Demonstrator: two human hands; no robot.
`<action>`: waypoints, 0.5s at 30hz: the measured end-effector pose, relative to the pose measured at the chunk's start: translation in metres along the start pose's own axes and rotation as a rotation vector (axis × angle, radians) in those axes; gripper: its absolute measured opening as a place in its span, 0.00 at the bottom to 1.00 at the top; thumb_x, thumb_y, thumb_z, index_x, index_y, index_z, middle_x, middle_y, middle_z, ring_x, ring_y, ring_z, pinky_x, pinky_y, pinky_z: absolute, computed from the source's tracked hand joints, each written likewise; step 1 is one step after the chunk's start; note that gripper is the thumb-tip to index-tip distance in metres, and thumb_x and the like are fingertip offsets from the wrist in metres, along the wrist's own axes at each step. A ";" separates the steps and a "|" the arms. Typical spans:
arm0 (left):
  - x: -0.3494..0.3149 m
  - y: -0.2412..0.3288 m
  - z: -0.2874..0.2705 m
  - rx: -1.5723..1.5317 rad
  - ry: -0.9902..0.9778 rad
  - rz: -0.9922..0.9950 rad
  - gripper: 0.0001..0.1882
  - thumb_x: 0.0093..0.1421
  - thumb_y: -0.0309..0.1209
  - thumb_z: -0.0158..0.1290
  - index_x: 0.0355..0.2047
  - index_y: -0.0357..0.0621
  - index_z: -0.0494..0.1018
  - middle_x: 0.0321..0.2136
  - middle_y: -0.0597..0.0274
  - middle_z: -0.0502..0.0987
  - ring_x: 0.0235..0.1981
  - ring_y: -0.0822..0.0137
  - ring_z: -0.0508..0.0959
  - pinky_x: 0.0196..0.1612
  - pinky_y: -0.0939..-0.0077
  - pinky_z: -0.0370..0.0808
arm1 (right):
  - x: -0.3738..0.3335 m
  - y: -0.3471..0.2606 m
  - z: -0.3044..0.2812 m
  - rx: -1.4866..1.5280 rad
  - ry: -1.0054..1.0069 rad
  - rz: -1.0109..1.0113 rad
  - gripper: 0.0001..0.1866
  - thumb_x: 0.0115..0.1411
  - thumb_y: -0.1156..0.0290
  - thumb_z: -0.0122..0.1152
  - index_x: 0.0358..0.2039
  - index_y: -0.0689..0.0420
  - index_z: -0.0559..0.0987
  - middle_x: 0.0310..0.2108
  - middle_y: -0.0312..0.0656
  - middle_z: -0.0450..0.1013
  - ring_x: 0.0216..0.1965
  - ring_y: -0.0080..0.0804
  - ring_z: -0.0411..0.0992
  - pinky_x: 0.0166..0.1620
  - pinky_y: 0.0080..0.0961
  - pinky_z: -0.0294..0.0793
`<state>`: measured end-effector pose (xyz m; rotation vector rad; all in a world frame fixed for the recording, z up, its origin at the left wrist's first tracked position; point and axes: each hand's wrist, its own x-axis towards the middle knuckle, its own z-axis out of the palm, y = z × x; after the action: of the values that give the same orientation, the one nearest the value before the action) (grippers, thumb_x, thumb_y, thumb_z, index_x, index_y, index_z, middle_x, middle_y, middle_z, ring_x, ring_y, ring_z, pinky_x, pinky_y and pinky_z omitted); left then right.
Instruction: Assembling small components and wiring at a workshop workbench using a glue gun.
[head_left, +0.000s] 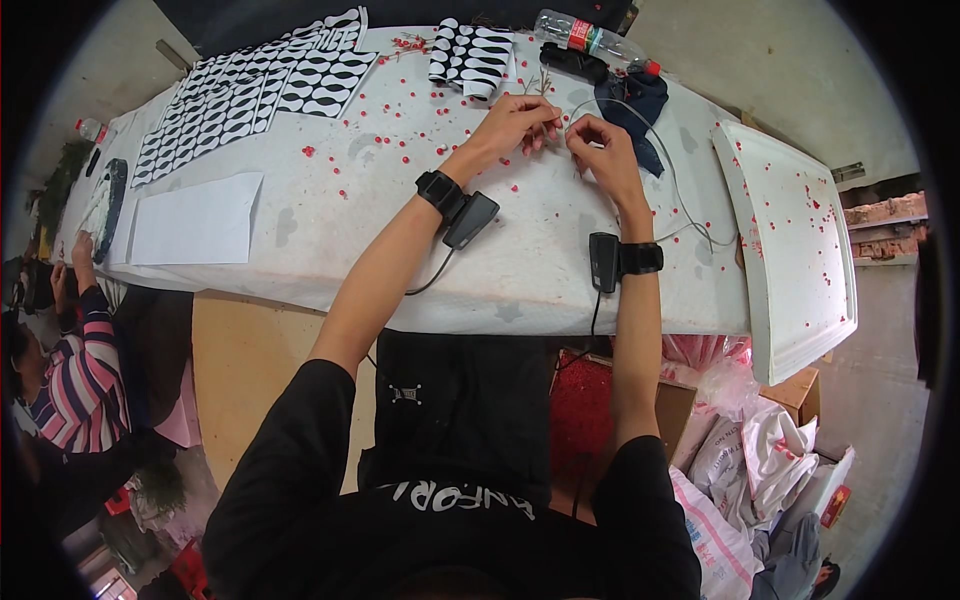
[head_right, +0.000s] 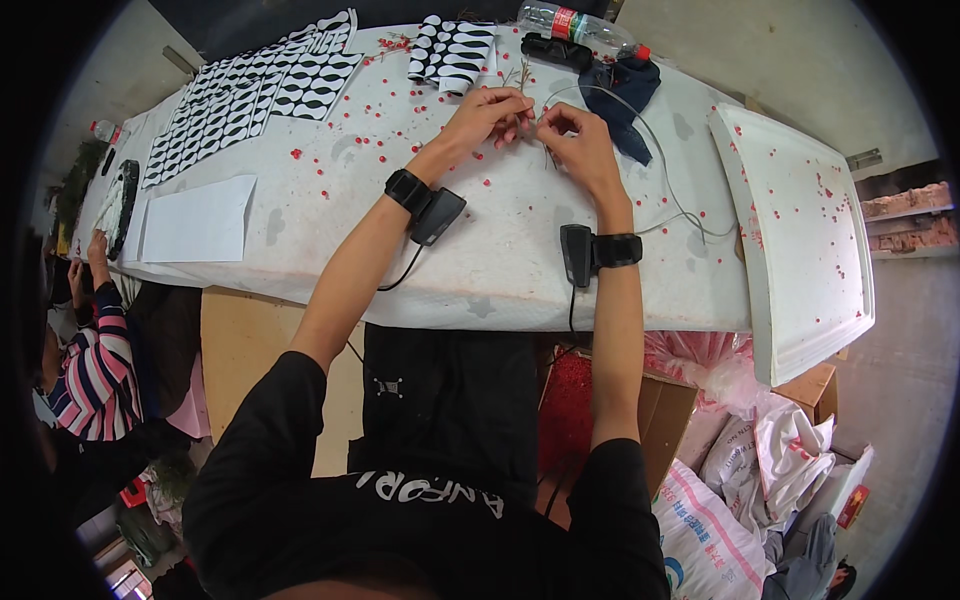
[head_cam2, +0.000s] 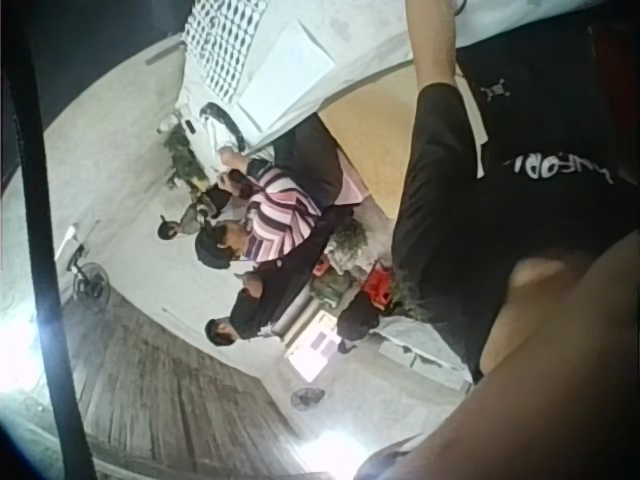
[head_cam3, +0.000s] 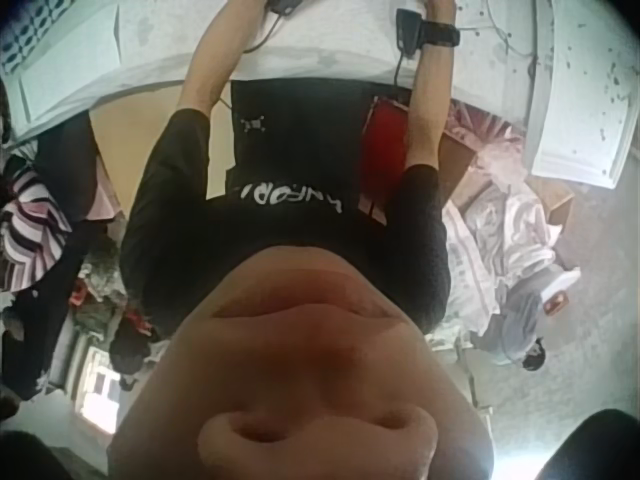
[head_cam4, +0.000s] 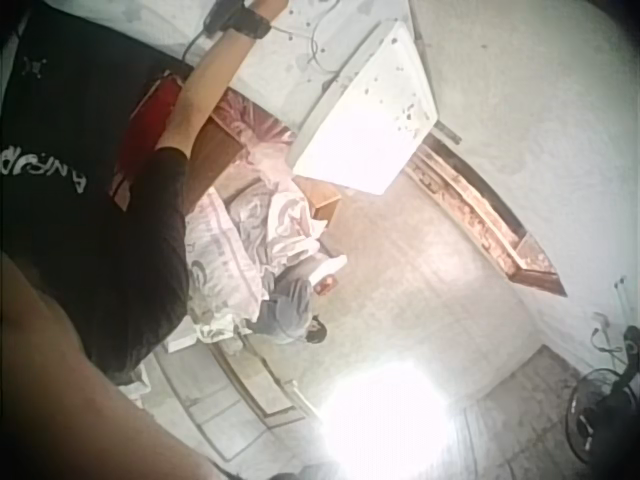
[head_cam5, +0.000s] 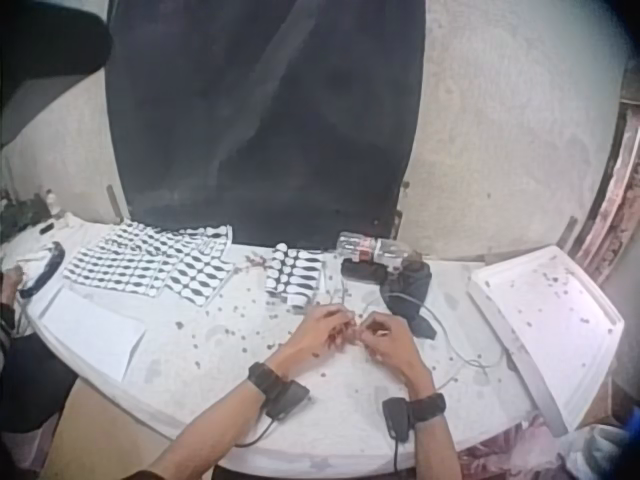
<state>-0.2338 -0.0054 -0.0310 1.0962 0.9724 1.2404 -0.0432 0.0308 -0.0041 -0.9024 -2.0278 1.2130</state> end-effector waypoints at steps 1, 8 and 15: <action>0.000 0.000 0.000 0.000 0.000 0.000 0.13 0.64 0.37 0.52 0.32 0.39 0.76 0.22 0.66 0.76 0.18 0.78 0.71 0.19 0.84 0.65 | 0.000 0.001 0.000 0.000 0.000 0.000 0.06 0.57 0.73 0.58 0.28 0.62 0.75 0.21 0.32 0.69 0.20 0.15 0.64 0.25 0.14 0.64; 0.001 -0.002 -0.003 -0.095 0.043 0.004 0.12 0.63 0.36 0.53 0.32 0.38 0.76 0.23 0.64 0.76 0.19 0.77 0.72 0.19 0.84 0.66 | 0.000 0.003 0.001 0.027 0.026 0.003 0.07 0.50 0.73 0.61 0.25 0.64 0.76 0.19 0.34 0.70 0.22 0.17 0.63 0.26 0.17 0.63; 0.001 0.000 -0.001 -0.092 0.051 -0.021 0.11 0.63 0.35 0.53 0.32 0.39 0.76 0.23 0.64 0.76 0.19 0.76 0.72 0.19 0.83 0.66 | 0.000 0.001 0.001 0.030 0.015 0.029 0.08 0.51 0.72 0.62 0.25 0.64 0.76 0.20 0.34 0.70 0.21 0.17 0.64 0.26 0.17 0.63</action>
<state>-0.2350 -0.0042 -0.0314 0.9849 0.9536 1.2890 -0.0437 0.0304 -0.0056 -0.9268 -1.9862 1.2450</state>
